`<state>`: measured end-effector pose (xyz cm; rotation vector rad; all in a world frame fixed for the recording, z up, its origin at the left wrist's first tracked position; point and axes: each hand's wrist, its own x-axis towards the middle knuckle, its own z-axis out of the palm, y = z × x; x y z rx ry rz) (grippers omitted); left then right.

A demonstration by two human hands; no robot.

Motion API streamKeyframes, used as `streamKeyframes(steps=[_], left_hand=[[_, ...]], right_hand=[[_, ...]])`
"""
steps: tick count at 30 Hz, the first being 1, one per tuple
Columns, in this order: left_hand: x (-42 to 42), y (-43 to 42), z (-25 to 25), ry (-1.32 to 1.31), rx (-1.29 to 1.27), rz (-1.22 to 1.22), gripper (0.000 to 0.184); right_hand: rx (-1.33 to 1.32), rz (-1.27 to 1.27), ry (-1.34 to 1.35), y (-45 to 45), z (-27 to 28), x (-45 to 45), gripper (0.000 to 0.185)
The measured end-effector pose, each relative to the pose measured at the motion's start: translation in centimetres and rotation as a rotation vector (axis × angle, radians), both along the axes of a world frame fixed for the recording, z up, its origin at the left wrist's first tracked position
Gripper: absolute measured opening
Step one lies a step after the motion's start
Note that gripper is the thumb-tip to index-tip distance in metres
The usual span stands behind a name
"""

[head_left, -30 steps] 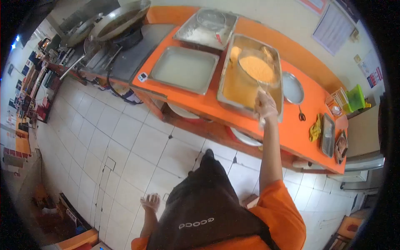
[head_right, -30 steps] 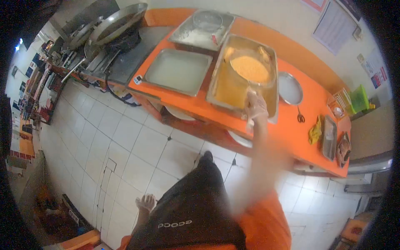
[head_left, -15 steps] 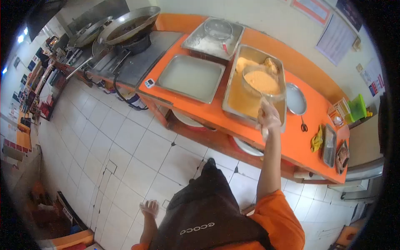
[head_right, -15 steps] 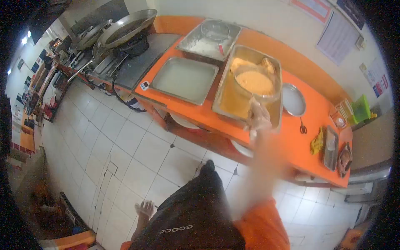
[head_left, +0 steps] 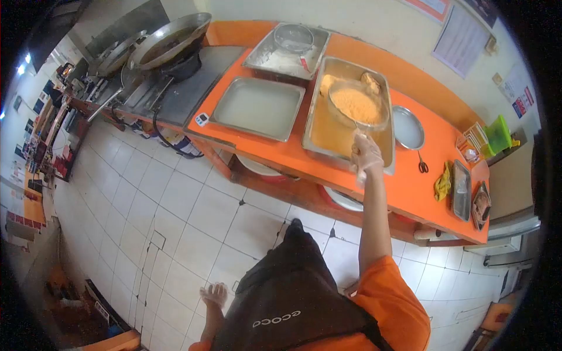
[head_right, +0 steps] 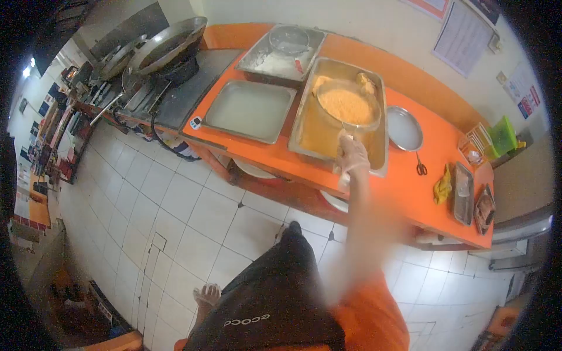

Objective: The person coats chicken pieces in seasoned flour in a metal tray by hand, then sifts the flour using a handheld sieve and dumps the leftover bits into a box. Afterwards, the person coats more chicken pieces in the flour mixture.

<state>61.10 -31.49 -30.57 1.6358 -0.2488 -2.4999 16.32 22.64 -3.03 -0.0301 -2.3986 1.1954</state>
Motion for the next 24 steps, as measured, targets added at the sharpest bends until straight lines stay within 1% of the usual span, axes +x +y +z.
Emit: streamKeyframes(steps=[1, 2, 3, 4, 5, 6, 7, 8, 9, 10, 11, 12, 14, 15, 16, 17, 18, 19, 20, 21, 22, 23, 24], left_hand=[[-0.6, 0.0, -0.2, -0.009, -0.035, 0.034, 0.07], [-0.5, -0.2, -0.3, -0.035, -0.049, 0.055, 0.071], [-0.4, -0.4, -0.3, -0.055, -0.071, 0.059, 0.072], [-0.9, 0.1, 0.8, -0.063, -0.091, 0.07, 0.072], [-1.1, 0.8, 1.8, -0.082, -0.103, 0.055, 0.068], [0.4, 0.1, 0.7, -0.063, -0.072, 0.048, 0.066], [-0.3, -0.6, -0.6, -0.011, -0.043, 0.05, 0.064], [-0.4, -1.4, -1.6, 0.03, -0.018, 0.052, 0.062], [-1.5, 0.0, 1.3, -0.124, -0.14, 0.021, 0.061], [-1.2, -0.3, 1.3, -0.117, -0.124, 0.006, 0.063], [-0.6, -0.5, 1.2, -0.116, -0.105, -0.014, 0.064], [-0.1, -0.3, 1.2, -0.113, -0.083, -0.029, 0.066], [-2.5, 0.0, 0.4, -0.061, -0.079, -0.008, 0.068], [-2.0, 0.2, 0.7, -0.061, -0.098, 0.015, 0.068], [-1.8, 0.4, 0.9, -0.061, -0.113, 0.034, 0.068], [-1.5, 0.7, 1.0, -0.047, -0.084, 0.032, 0.069], [-0.2, 1.0, 1.5, -0.086, -0.072, 0.016, 0.069], [-0.4, 1.0, 1.5, -0.097, -0.064, 0.007, 0.07], [-1.7, 1.0, 1.2, -0.095, -0.057, 0.003, 0.07], [-1.6, 1.0, 1.2, -0.142, -0.126, -0.013, 0.07], [-1.6, 0.8, 1.0, -0.107, -0.108, -0.002, 0.069], [-1.5, 0.8, 0.7, -0.078, -0.087, 0.003, 0.068], [-0.7, 0.9, 0.6, -0.053, -0.063, 0.009, 0.067]], right_hand=[[-0.466, -0.013, -0.286, -2.1, 4.5, 1.5, 0.023], [-0.937, -0.166, -0.511, -4.2, 9.0, 3.0, 0.024], [-0.979, -0.14, -0.483, -4.2, 7.9, 3.2, 0.023], [-0.778, -0.077, -0.368, -3.0, 4.7, 2.4, 0.023], [-0.256, -0.009, -0.134, -0.7, 0.1, 0.5, 0.023], [0.075, 0.024, 0.02, 1.0, -1.2, 0.2, 0.023], [-0.209, 0.046, -0.077, 1.4, -0.4, 0.6, 0.023], [-0.623, 0.011, -0.276, -1.0, 3.1, 1.8, 0.019], [-1.053, -0.125, -0.417, -3.4, 6.6, 2.9, 0.015], [-0.544, -0.087, -0.245, -2.6, 4.5, 1.8, 0.015], [-0.032, -0.052, -0.079, -0.6, 0.5, 0.3, 0.016], [0.482, -0.005, 0.09, 0.0, 0.4, 0.4, 0.017], [-0.058, 0.075, -0.01, 1.3, 1.0, 0.2, 0.029], [-0.504, 0.038, -0.276, -0.6, 3.0, 1.5, 0.034], [-0.002, 0.102, -0.141, 0.5, 0.5, 0.5, 0.031], [0.481, 0.052, 0.07, 1.6, -1.9, -0.6, 0.029], [0.083, -0.006, -0.109, 1.5, -1.1, 0.9, 0.025], [-0.32, -0.06, -0.256, 0.2, 1.9, 1.8, 0.023], [-0.615, -0.042, -0.347, -1.1, 4.2, 2.3, 0.019], [-0.909, -0.069, -0.425, -2.4, 6.6, 2.9, 0.019], [-0.709, -0.01, -0.311, -1.5, 4.0, 1.3, 0.021], [-0.639, -0.026, -0.27, -0.8, 1.2, 0.4, 0.022], [-0.625, -0.047, -0.284, -0.5, 0.7, 0.3, 0.023]])
